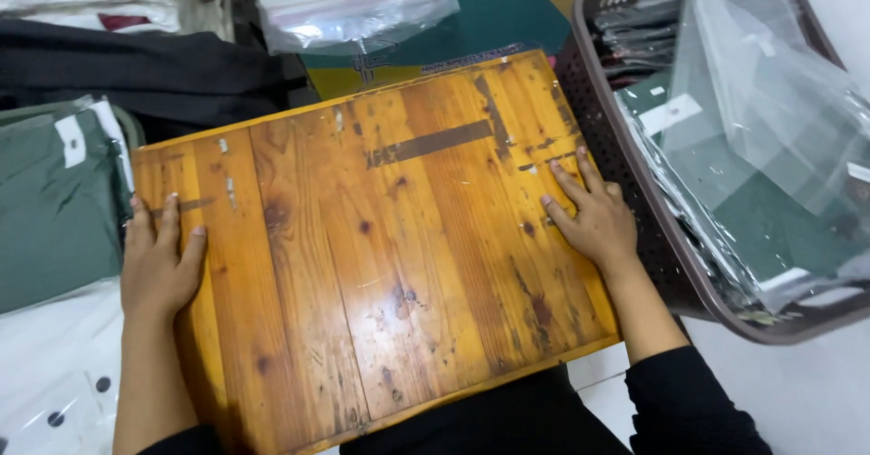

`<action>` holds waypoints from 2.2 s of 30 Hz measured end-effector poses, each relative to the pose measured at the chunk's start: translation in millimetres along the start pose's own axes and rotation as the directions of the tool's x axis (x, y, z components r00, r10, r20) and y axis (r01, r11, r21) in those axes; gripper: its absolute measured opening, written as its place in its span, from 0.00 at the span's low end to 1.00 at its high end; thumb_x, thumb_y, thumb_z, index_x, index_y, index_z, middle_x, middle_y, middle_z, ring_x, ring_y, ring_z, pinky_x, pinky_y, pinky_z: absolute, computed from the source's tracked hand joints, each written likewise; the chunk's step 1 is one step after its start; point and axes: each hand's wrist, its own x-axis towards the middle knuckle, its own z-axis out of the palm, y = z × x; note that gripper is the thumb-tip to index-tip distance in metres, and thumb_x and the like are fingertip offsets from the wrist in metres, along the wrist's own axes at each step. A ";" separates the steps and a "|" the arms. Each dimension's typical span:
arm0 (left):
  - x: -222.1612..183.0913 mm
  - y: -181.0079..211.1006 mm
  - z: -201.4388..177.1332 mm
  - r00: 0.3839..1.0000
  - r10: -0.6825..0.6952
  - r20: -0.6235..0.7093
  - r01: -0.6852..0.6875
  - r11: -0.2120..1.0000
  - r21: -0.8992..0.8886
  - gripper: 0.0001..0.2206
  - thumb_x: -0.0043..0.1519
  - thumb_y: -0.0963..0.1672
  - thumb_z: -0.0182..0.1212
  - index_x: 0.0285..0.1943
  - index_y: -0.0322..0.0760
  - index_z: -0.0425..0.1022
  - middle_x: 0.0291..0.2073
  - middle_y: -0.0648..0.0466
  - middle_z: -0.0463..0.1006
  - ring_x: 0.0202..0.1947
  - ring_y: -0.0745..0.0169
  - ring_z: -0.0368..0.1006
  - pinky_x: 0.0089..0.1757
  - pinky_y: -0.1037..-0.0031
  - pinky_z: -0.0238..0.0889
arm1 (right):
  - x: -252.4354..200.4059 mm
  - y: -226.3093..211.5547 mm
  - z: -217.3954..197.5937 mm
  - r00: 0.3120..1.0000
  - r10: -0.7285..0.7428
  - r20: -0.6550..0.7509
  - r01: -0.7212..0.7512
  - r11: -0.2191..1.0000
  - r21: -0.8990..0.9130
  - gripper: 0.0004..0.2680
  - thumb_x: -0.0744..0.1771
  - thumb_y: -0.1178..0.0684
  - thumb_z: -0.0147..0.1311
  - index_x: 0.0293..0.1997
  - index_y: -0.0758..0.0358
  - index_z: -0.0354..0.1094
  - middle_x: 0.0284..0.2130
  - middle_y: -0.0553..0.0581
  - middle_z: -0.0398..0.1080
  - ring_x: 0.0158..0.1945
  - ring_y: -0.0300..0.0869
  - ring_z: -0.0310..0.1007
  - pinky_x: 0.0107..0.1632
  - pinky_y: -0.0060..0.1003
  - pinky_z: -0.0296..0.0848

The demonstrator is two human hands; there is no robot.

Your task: Packing folded shirts into clear plastic bags and sealing them at a packaging station.

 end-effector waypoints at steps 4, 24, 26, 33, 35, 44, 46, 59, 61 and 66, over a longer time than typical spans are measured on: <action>-9.2 16.6 -16.2 0.998 -0.056 0.038 0.055 0.998 0.022 0.33 0.66 0.57 0.36 0.82 0.50 0.46 0.81 0.46 0.33 0.79 0.42 0.30 0.69 0.55 0.28 | -2.4 18.3 22.3 0.985 -0.101 -0.142 0.104 0.994 0.016 0.22 0.68 0.30 0.42 0.73 0.29 0.56 0.78 0.46 0.45 0.57 0.57 0.64 0.45 0.50 0.75; 20.0 68.5 24.6 0.363 0.891 -0.271 -0.786 0.449 0.425 0.09 0.65 0.41 0.61 0.53 0.37 0.80 0.55 0.43 0.85 0.51 0.38 0.81 0.51 0.50 0.71 | -116.1 163.1 -55.3 0.874 0.024 -0.486 -0.143 0.967 -0.210 0.14 0.69 0.44 0.58 0.57 0.57 0.77 0.55 0.53 0.77 0.58 0.50 0.75 0.55 0.46 0.76; 9.1 144.3 27.3 0.442 0.837 -0.323 -0.813 0.526 0.249 0.12 0.65 0.41 0.65 0.55 0.32 0.83 0.53 0.42 0.83 0.50 0.43 0.79 0.53 0.59 0.70 | -111.0 177.6 -54.4 0.894 0.062 -0.444 -0.150 0.975 -0.166 0.18 0.69 0.41 0.56 0.62 0.58 0.75 0.58 0.53 0.76 0.62 0.48 0.74 0.57 0.45 0.76; -5.0 359.5 65.6 0.139 0.971 -0.192 -0.990 0.134 -0.041 0.10 0.64 0.43 0.60 0.49 0.31 0.80 0.53 0.41 0.79 0.50 0.43 0.77 0.51 0.54 0.70 | -106.1 175.9 -73.7 0.816 -0.033 -0.577 -0.130 0.962 -0.239 0.07 0.72 0.53 0.57 0.37 0.54 0.78 0.33 0.48 0.79 0.43 0.46 0.80 0.36 0.42 0.76; -11.0 413.9 81.1 0.072 0.977 -0.199 -0.996 0.062 -0.056 0.10 0.64 0.43 0.61 0.48 0.30 0.81 0.50 0.41 0.81 0.48 0.46 0.78 0.49 0.56 0.73 | -107.2 171.4 -95.0 0.790 -0.048 -0.611 -0.155 0.949 -0.274 0.06 0.73 0.53 0.54 0.40 0.53 0.76 0.35 0.46 0.78 0.36 0.46 0.78 0.30 0.41 0.71; -15.3 539.3 132.2 0.048 0.936 -0.348 -0.997 0.066 0.040 0.21 0.68 0.44 0.51 0.70 0.28 0.63 0.60 0.40 0.70 0.68 0.39 0.60 0.70 0.45 0.41 | -172.9 155.1 -112.1 0.604 -0.279 -0.747 0.270 0.953 -0.138 0.08 0.65 0.73 0.43 0.36 0.68 0.66 0.36 0.64 0.75 0.31 0.51 0.73 0.33 0.43 0.68; -9.5 540.9 130.4 -0.072 0.922 -0.380 -0.996 -0.085 -0.018 0.13 0.58 0.32 0.62 0.44 0.41 0.81 0.38 0.53 0.81 0.44 0.56 0.77 0.65 0.49 0.58 | -183.3 154.7 -94.7 0.595 -0.315 -0.740 0.401 0.914 -0.066 0.08 0.68 0.61 0.46 0.29 0.59 0.70 0.28 0.56 0.75 0.30 0.45 0.78 0.33 0.40 0.79; -7.1 353.6 75.6 -0.011 0.944 -0.330 -0.997 0.013 0.071 0.12 0.69 0.36 0.53 0.54 0.41 0.80 0.59 0.59 0.79 0.41 0.57 0.76 0.42 0.70 0.71 | -154.8 74.3 -43.0 0.717 -0.549 -0.430 0.585 0.809 -0.058 0.11 0.68 0.50 0.52 0.54 0.54 0.76 0.54 0.51 0.76 0.60 0.47 0.75 0.63 0.52 0.71; -6.7 312.7 73.2 0.086 0.963 -0.257 -0.995 0.097 0.028 0.26 0.60 0.30 0.44 0.63 0.41 0.75 0.65 0.59 0.74 0.38 0.53 0.68 0.39 0.66 0.66 | -136.6 58.7 -42.4 0.546 -0.691 -0.474 0.731 0.669 -0.134 0.15 0.72 0.52 0.34 0.55 0.62 0.73 0.55 0.57 0.75 0.59 0.53 0.76 0.63 0.49 0.72; -31.3 190.8 67.3 0.320 0.938 0.131 -0.925 0.279 0.257 0.43 0.38 0.44 0.70 0.71 0.47 0.65 0.72 0.60 0.65 0.45 0.50 0.67 0.41 0.61 0.67 | -95.5 24.8 -2.9 0.516 -0.738 -0.435 0.785 0.611 -0.104 0.12 0.72 0.54 0.38 0.55 0.51 0.73 0.57 0.57 0.73 0.62 0.56 0.71 0.60 0.52 0.69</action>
